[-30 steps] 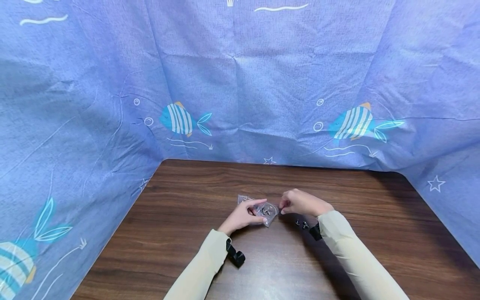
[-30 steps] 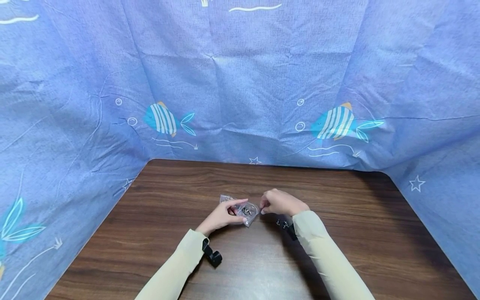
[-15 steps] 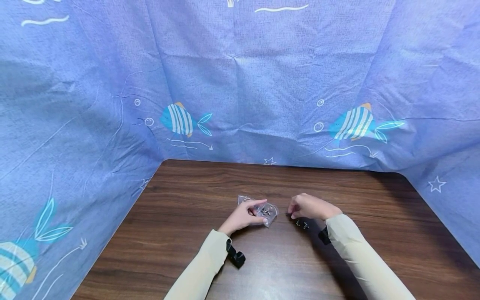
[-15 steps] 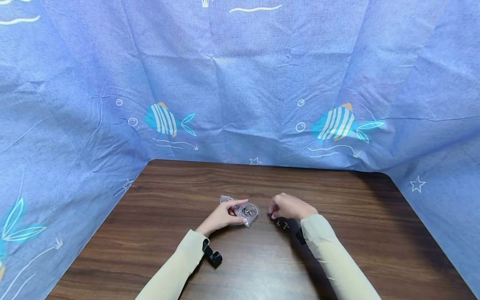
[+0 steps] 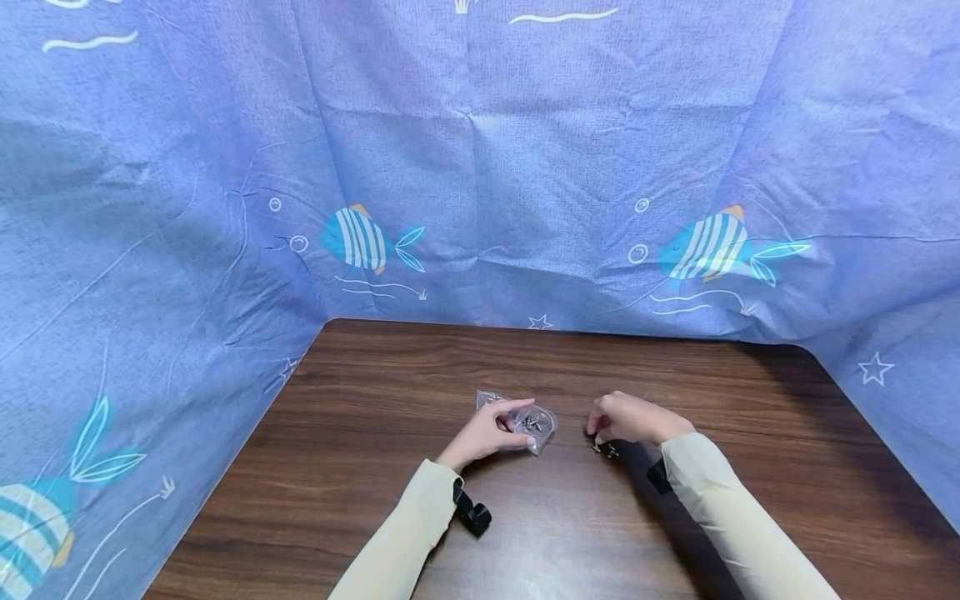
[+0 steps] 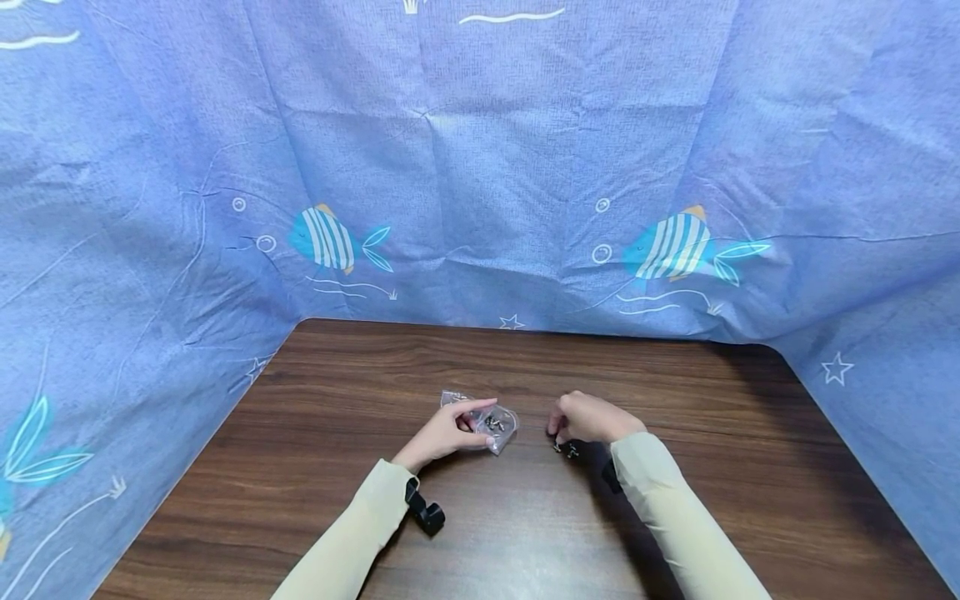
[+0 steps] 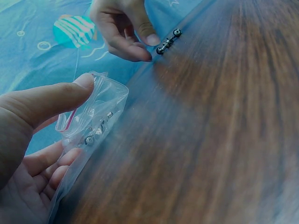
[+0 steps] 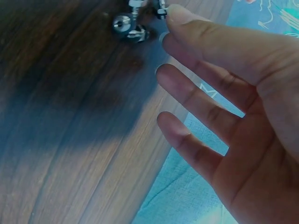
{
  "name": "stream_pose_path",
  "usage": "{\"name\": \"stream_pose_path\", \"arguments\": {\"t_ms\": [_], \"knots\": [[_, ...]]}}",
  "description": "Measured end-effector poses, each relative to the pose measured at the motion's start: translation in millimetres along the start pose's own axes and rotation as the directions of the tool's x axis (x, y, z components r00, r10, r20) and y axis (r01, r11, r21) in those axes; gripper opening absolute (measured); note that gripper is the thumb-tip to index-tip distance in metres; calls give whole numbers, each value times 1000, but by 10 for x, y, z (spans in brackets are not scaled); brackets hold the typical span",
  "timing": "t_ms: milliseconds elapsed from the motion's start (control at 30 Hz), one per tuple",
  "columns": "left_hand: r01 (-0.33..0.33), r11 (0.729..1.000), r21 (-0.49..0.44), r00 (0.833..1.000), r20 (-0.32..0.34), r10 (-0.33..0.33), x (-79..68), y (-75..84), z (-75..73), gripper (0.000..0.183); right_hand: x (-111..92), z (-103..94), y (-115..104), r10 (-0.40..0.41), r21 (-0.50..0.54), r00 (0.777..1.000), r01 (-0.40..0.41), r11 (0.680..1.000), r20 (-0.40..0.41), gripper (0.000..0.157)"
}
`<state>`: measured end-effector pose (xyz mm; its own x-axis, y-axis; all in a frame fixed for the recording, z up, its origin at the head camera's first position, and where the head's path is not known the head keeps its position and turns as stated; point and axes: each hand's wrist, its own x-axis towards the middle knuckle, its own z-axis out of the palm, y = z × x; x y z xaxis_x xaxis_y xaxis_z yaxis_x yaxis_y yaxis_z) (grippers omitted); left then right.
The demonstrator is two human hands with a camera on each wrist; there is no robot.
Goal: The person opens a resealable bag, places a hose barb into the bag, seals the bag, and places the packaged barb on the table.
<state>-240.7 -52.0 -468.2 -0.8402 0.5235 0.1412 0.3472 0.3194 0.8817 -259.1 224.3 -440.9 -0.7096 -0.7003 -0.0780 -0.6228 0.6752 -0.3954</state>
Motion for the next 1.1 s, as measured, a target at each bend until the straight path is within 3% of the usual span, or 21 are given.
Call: {"name": "stream_pose_path", "arguments": {"t_ms": [233,467,567,800,1100], "knots": [[8,1000,17,1000,-27,-7,108,-364,100,60,-6,21,18,-21,30,1000,21,999,6,10],[24,1000,14,1000,-18,-23,129,-426,100,62,-25,40,44,-50,44,999,50,998,4,13],[17,1000,11,1000,-16,-17,124,-406,95,61,-19,42,52,-58,38,998,58,998,4,14],[9,1000,1,1000,28,-9,3,-8,-26,59,-16,39,60,-78,10,997,78,997,-4,15],[2,1000,15,1000,8,-2,-24,49,-17,57,-11,59,67,-54,-22,998,53,998,-12,14]]}}
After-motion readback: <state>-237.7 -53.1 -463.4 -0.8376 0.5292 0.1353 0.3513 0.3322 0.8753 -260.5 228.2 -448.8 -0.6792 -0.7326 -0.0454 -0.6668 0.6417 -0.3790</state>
